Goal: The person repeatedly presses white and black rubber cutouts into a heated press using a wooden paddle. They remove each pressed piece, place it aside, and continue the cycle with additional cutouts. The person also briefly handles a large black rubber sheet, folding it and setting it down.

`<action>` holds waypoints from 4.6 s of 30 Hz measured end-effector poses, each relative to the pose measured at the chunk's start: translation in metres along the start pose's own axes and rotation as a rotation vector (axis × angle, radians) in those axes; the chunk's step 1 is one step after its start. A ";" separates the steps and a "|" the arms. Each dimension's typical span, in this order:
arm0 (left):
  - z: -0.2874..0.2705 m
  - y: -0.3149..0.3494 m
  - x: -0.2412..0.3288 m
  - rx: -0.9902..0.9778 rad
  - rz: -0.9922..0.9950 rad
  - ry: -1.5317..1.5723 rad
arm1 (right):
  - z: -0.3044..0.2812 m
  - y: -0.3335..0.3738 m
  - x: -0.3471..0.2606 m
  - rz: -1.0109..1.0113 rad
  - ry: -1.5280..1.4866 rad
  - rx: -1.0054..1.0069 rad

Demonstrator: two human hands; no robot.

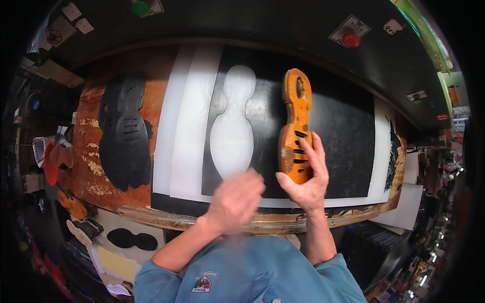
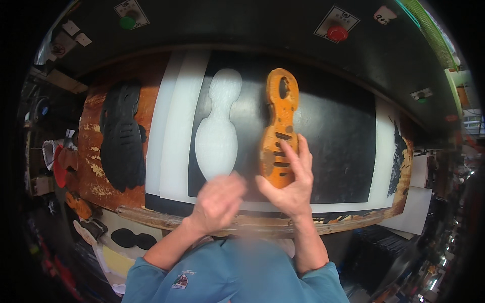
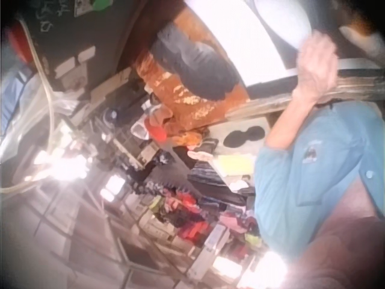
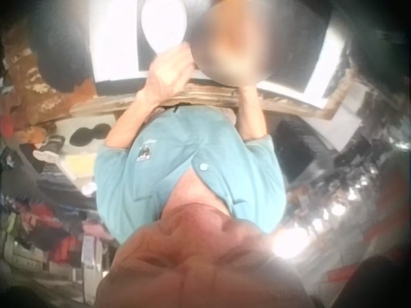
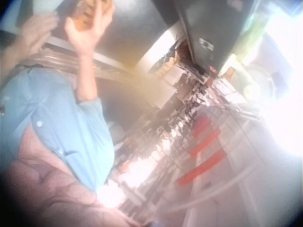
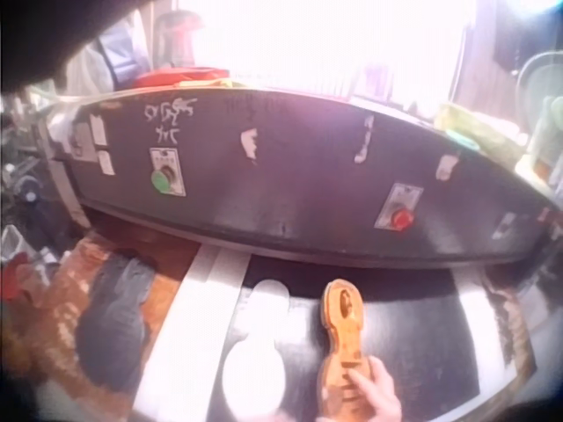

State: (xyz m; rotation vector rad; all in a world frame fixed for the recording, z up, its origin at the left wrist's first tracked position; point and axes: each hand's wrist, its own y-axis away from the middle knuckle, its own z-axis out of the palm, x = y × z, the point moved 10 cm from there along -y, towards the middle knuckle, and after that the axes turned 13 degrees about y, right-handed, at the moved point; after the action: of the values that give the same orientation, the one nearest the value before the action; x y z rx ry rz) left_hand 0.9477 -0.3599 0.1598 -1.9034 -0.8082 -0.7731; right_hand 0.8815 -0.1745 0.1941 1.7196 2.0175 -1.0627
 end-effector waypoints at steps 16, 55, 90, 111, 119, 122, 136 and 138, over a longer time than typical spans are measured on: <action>-0.026 -0.002 0.000 0.270 0.016 -0.057 | 0.041 -0.005 -0.017 -0.178 0.325 0.002; -0.019 0.004 0.000 0.363 -0.137 -0.401 | -0.181 0.075 0.182 0.056 0.473 0.373; 0.019 0.144 0.044 0.362 -0.135 -0.131 | -0.088 0.175 0.110 0.044 -0.097 0.238; 0.034 0.070 0.001 0.281 -0.120 -0.420 | 0.013 0.098 0.036 0.160 -0.675 -0.267; 0.059 0.052 0.044 0.298 -0.147 0.039 | 0.007 0.119 0.048 0.245 -0.878 -0.210; 0.095 0.038 0.042 0.175 -0.244 0.501 | 0.011 0.117 0.050 0.266 -0.904 -0.228; 0.059 0.107 -0.024 0.526 -0.574 0.587 | 0.010 0.119 0.046 0.137 -1.033 -0.313; 0.035 0.117 -0.020 0.527 -0.615 0.377 | 0.008 0.121 0.048 0.149 -0.996 -0.345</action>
State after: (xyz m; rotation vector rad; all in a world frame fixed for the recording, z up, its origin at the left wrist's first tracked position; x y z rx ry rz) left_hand 1.0342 -0.3774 0.0733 -0.9998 -1.2245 -1.1105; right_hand 0.9814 -0.1428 0.1155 0.8533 1.2933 -1.1113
